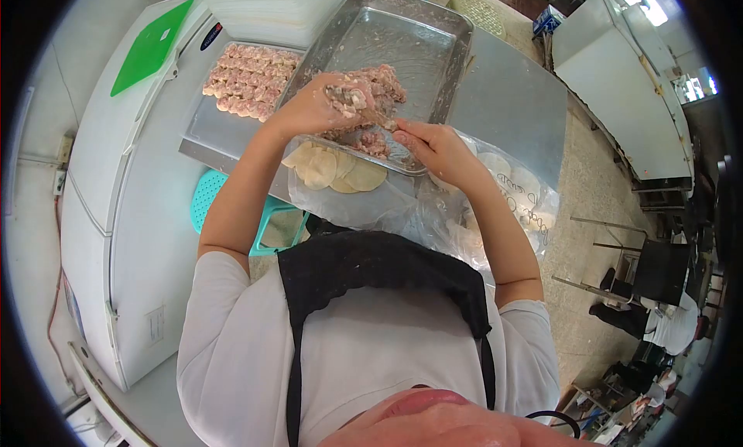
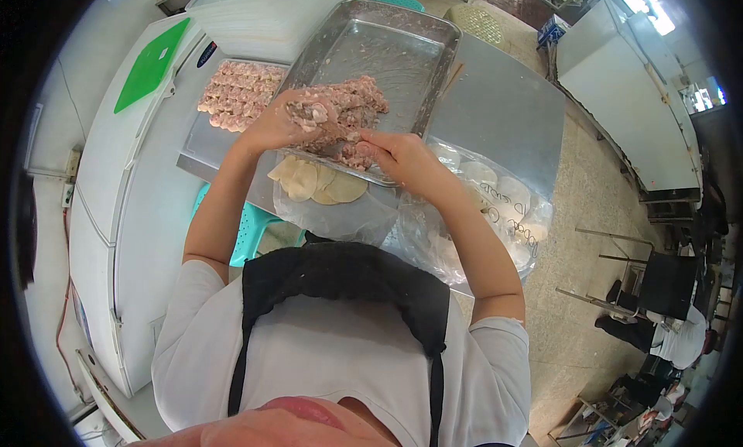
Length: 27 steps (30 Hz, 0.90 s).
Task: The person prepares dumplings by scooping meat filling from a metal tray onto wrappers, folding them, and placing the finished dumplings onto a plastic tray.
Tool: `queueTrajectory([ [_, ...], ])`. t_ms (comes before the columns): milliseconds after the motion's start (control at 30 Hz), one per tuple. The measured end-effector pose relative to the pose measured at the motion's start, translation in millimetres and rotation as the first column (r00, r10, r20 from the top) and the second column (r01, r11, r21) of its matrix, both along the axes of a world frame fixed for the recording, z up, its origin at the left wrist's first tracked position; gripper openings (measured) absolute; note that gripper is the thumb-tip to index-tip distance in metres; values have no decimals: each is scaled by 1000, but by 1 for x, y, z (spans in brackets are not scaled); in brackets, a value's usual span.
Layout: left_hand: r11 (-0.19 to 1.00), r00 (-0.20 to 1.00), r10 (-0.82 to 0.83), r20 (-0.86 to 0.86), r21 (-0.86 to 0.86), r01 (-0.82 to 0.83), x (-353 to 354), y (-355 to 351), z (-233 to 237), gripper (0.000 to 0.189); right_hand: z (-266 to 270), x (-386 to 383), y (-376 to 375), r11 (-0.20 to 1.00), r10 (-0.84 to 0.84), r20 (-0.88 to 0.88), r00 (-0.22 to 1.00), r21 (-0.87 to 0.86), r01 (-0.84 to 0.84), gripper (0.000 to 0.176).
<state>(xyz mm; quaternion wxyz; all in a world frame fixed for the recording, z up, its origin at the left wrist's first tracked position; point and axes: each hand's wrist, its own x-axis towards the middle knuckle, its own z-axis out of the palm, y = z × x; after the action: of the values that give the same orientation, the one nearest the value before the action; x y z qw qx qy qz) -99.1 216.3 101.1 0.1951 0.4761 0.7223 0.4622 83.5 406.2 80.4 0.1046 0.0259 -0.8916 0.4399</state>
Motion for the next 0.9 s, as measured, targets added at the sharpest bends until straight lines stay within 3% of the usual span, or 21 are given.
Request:
queueTrajectory([
  [33, 997, 993, -66, -94, -47, 61, -2, 2, 0, 37, -16, -7, 7, 999, 30, -143, 989, 50, -23, 34],
  [100, 988, 974, -131, -184, -101, 114, -10, 6, -10, 27, -26, -15, 23, 996, 33, -107, 994, 83, -24, 33],
  [167, 971, 985, 98, -141, -202, -126, -21, 8, -44, 33, -24, -15, 20, 992, 40, -73, 997, 119, -31, 32],
  [200, 971, 984, 107, -146, -198, -135, -25, 7, -53, 33, -15, -12, 7, 950, -104, -92, 990, 285, 126, 31],
  [233, 969, 977, 158, -143, -169, -182, -27, 5, -59, 46, -10, -12, -4, 856, -239, -137, 961, 438, 275, 31],
  [300, 962, 967, 215, -133, -140, -234, -32, 2, -62, 59, -26, -18, -21, 868, -175, -163, 971, 441, 230, 28],
  [367, 900, 991, 124, 54, -426, -89, -33, 1, -56, 69, -49, -19, -23, 875, -129, -179, 975, 442, 196, 26],
  [400, 903, 991, 122, 57, -422, -87, -29, -4, -60, 69, -58, -24, -10, 799, -214, -37, 976, 569, 197, 26],
  [433, 948, 974, 168, -150, -246, -201, -23, -14, -65, 63, -56, -28, 1, 708, -306, 85, 948, 687, 166, 27],
  [467, 963, 912, 229, -342, -57, -263, -17, -24, -69, 58, -55, -23, 8, 710, -309, 85, 947, 684, 170, 27],
  [500, 966, 914, 215, -343, -60, -250, -10, -30, -52, 58, -46, -14, 15, 748, -289, 112, 951, 646, 151, 29],
  [567, 955, 969, 173, 177, -271, -121, 1, -38, -3, 65, -19, -4, 16, 776, -274, 138, 952, 617, 134, 30],
  [600, 958, 969, 165, 182, -263, -113, -2, -39, -5, 65, -3, 1, 12, 861, -292, 93, 952, 459, 219, 31],
  [633, 993, 996, 87, 1, -78, -87, -6, -41, -7, 61, 12, 4, 7, 915, -312, 49, 949, 282, 287, 31],
  [667, 995, 980, 45, -192, 98, -27, -9, -45, -8, 57, 26, 6, -4, 913, -313, 50, 948, 290, 286, 31],
  [700, 994, 981, 43, -190, 103, -24, -10, -47, -3, 57, 37, 7, -18, 961, -238, 131, 962, 175, 214, 32],
  [733, 999, 989, -29, -148, -39, 24, -10, -46, 6, 53, 42, 5, -31, 988, -156, 201, 967, 50, 148, 33],
  [767, 981, 991, -97, -97, -178, 79, -12, -47, 11, 49, 34, -2, -39, 986, -164, 201, 966, 55, 156, 33],
  [800, 981, 990, -106, -95, -174, 88, -17, -50, 7, 49, 16, -10, -45, 994, -94, 147, 985, 59, 87, 32],
  [867, 996, 907, -60, -416, -80, 29, -31, -57, -14, 40, 20, -17, -54, 997, -26, 93, 995, 75, 19, 31],
  [900, 997, 908, -57, -416, -74, 28, -38, -62, -28, 40, 41, -19, -55, 958, -109, 148, 983, 278, 65, 30],
])
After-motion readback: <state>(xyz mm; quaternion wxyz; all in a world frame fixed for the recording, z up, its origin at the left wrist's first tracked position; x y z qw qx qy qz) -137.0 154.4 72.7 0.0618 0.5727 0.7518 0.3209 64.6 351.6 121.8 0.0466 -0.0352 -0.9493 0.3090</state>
